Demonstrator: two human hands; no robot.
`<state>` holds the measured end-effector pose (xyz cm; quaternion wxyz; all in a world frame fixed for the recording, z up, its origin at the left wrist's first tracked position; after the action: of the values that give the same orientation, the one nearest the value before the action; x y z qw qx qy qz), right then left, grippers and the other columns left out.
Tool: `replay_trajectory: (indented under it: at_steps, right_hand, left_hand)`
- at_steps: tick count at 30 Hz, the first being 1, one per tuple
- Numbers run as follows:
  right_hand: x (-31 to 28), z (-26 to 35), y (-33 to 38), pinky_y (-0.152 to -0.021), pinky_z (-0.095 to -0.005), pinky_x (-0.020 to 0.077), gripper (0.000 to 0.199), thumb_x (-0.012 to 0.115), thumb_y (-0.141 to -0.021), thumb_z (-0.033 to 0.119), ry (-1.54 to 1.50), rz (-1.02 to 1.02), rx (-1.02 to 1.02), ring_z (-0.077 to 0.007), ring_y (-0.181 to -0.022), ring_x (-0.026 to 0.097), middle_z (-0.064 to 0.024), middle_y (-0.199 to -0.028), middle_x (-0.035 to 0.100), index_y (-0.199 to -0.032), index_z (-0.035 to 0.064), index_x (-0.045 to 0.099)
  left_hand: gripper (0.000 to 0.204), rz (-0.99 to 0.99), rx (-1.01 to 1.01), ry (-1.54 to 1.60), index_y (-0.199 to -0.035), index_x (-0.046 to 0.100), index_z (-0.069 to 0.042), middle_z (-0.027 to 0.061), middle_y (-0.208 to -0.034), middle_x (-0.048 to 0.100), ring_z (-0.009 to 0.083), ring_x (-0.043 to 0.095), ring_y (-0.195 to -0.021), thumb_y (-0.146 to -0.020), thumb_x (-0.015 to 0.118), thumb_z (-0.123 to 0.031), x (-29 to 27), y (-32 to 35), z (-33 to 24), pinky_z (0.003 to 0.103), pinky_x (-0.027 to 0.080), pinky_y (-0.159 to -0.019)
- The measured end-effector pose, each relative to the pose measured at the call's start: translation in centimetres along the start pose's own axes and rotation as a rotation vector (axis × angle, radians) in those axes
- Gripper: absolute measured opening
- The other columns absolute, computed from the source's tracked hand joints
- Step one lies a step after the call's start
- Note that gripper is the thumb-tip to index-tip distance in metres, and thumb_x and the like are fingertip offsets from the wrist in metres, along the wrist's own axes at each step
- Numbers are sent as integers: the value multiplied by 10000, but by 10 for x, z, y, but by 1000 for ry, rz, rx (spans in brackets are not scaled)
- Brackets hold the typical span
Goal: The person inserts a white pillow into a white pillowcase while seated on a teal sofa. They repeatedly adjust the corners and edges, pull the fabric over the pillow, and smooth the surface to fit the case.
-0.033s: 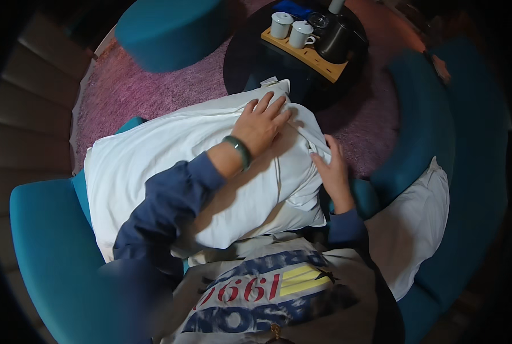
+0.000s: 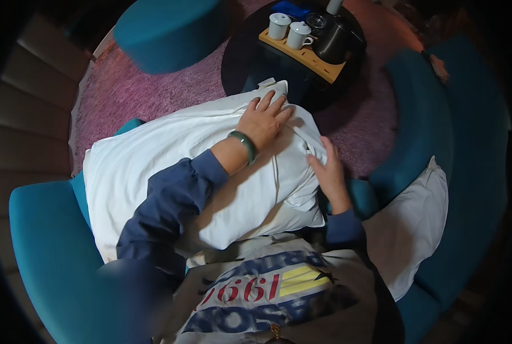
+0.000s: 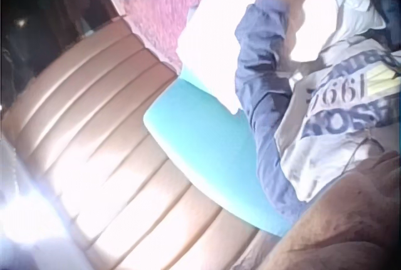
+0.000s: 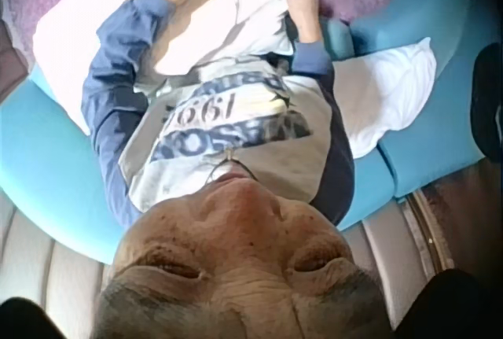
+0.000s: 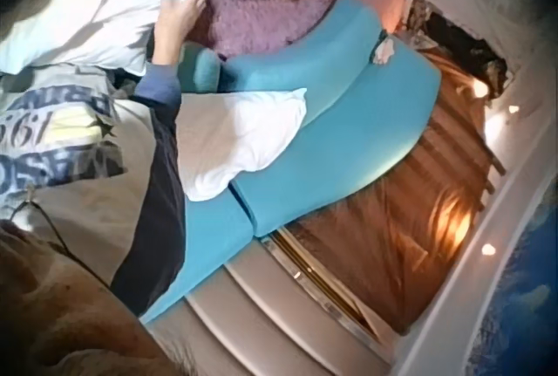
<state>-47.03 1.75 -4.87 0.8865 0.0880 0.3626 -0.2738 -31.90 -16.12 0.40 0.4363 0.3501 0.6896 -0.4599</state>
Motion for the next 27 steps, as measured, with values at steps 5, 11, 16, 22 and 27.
replay_trajectory:
  at_steps: [5,11,16,22,27]
  right_hand:
    - [11,-5,-2,-1028,-456,439,649,709,-891,319,-23,27,16,-423,-1229,541,-256,-1337,564,-1420,30,466]
    - [13,32,-24,-1018,-464,446,636,716,-878,299,58,-31,-63,-424,-1216,544,-240,-1322,573,-1406,37,477]
    - [17,51,-51,-949,-456,496,366,669,-879,84,40,-163,-236,-391,-1075,642,-205,-1138,677,-1235,22,612]
    - [14,57,-43,-870,-390,540,368,616,-807,-93,-272,-249,-237,-372,-991,691,-221,-1054,697,-1156,22,635]
    - [22,74,-34,-836,-453,546,463,737,-796,12,-28,-174,-230,-436,-1008,648,-161,-1135,651,-1231,86,595]
  left_hand:
    - [310,-9,68,-58,-1146,661,-122,40,-1159,667,320,483,-1324,-839,627,-148,47,-32,13,466,376,-1058]
    - [329,-492,12,385,-1057,592,-60,133,-1048,647,363,587,-1083,-733,632,-14,4,-21,2,433,431,-925]
    - [344,-543,-6,458,-1009,567,-51,137,-860,561,371,569,-870,-679,643,11,1,-8,6,435,435,-810]
    - [307,-439,-42,381,-1007,581,-71,78,-858,583,295,587,-817,-729,713,-71,14,-2,7,406,449,-779]
    - [279,-668,8,481,-981,580,-64,109,-883,607,335,601,-855,-736,714,-77,4,-2,13,415,457,-832]
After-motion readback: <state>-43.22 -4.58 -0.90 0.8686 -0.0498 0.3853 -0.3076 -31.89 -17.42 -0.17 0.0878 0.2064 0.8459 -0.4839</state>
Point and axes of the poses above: each hand's wrist, its own y-axis away from the middle knuckle, its own x-axis out of the palm, z = x × y, the point moved 4 cm from there along -y, towards the middle knuckle
